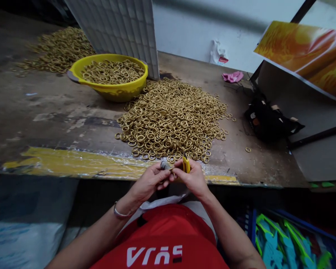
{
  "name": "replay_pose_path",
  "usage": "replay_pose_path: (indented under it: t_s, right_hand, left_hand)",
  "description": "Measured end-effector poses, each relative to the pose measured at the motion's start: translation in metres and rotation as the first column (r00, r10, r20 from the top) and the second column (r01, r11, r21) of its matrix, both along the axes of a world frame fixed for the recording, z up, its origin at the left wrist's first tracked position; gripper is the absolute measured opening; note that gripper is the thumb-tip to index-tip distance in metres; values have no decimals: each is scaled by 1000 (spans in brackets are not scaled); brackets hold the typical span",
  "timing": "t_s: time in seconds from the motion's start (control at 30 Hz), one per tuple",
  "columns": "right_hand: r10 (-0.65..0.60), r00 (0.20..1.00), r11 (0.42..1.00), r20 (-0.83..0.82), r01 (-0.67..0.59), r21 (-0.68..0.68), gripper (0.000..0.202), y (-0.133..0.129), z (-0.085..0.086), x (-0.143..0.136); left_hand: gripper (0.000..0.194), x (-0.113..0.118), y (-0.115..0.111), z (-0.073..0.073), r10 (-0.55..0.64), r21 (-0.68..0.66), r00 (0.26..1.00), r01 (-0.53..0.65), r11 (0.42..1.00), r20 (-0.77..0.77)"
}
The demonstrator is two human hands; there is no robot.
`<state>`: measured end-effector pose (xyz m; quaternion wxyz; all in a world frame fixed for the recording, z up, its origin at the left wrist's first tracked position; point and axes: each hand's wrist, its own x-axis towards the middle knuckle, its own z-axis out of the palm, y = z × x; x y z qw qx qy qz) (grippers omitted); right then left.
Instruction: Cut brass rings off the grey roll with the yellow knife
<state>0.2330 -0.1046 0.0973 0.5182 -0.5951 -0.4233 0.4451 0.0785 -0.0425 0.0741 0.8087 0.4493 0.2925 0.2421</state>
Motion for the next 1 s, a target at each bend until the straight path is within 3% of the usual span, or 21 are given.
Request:
replay_pose_path:
  t_s: [0.1, 0.2, 0.3, 0.4, 0.7, 0.83, 0.9, 1.0]
  right_hand:
    - [-9, 952, 994, 307, -24, 103, 10, -9, -3, 2]
    - [9, 763, 984, 647, -123, 131, 17, -20, -8, 2]
    - [79, 600, 988, 796, -154, 19, 31, -28, -14, 2]
    - [126, 521, 990, 844, -124, -71, 38, -30, -18, 2]
    - [270, 335, 959, 903, -14, -282, 28, -15, -11, -3]
    - [277, 287, 930, 917, 159, -330, 25, -3, -11, 11]
    - [205, 281, 932, 937, 235, -275, 23, 4, -10, 25]
    - [-1, 299, 979, 954, 193, -60, 20, 22, -6, 41]
  left_hand:
    - [33, 0, -2, -2, 3, -14, 1000, -3, 1000, 0]
    - [31, 1, -5, -4, 37, 2, 999, -37, 999, 13]
    - [28, 3, -8, -4, 66, 56, 998, -66, 996, -11]
    - [25, 5, -10, -2, 62, 144, 995, -51, 988, -72]
    - [18, 0, -2, 6, 91, 412, 975, 1, 911, -203]
    - [16, -11, -7, 19, 38, 478, 977, 69, 876, -211]
    - [16, -15, -10, 20, -48, 431, 978, 134, 892, -203]
    - [27, -14, -9, 9, -76, 181, 987, 101, 978, -139]
